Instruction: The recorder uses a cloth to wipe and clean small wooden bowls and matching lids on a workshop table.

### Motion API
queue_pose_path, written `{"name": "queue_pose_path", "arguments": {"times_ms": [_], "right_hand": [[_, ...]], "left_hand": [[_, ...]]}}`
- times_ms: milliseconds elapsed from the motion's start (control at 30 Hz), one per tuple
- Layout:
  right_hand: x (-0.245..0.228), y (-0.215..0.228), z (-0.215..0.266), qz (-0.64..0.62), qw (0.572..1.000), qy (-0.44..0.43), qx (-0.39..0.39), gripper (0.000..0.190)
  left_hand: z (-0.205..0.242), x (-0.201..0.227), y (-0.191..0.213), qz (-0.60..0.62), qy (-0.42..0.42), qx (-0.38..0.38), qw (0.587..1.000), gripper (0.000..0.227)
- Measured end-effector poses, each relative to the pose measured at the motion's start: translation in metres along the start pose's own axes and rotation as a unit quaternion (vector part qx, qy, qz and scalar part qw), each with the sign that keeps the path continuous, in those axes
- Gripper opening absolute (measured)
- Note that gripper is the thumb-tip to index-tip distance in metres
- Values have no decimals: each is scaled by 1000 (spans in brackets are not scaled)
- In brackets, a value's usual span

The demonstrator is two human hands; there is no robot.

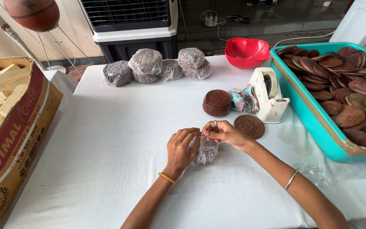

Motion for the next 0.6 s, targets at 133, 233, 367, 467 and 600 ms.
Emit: {"name": "queue_pose_path", "arguments": {"times_ms": [133,233,367,467,600], "right_hand": [[-1,-3,2,1,1000,-4,1,27],[-1,-2,3,5,1000,-1,3,26],[-4,4,-4,26,999,-16,-21,27],[-3,7,-14,58,996,-41,-48,28],[-3,10,-23,157,983,-78,-62,35]], "left_hand": [[2,0,1,-7,4,15,1000,14],[3,1,3,-24,-5,23,999,12],[8,1,-1,-112,-103,12,988,18],[18,7,-8,-220,-202,-26,954,20],[27,21,-15,-351,-322,-55,878,11]]}}
Point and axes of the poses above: each hand's wrist, its own z-axis away from the middle knuckle, its own y-axis out of the back of the hand, x = y × z, the point moved 8 cm from there along -z, towards the middle knuckle, and after that the axes turned 10 degrees about -y, right-handed, at the moved point
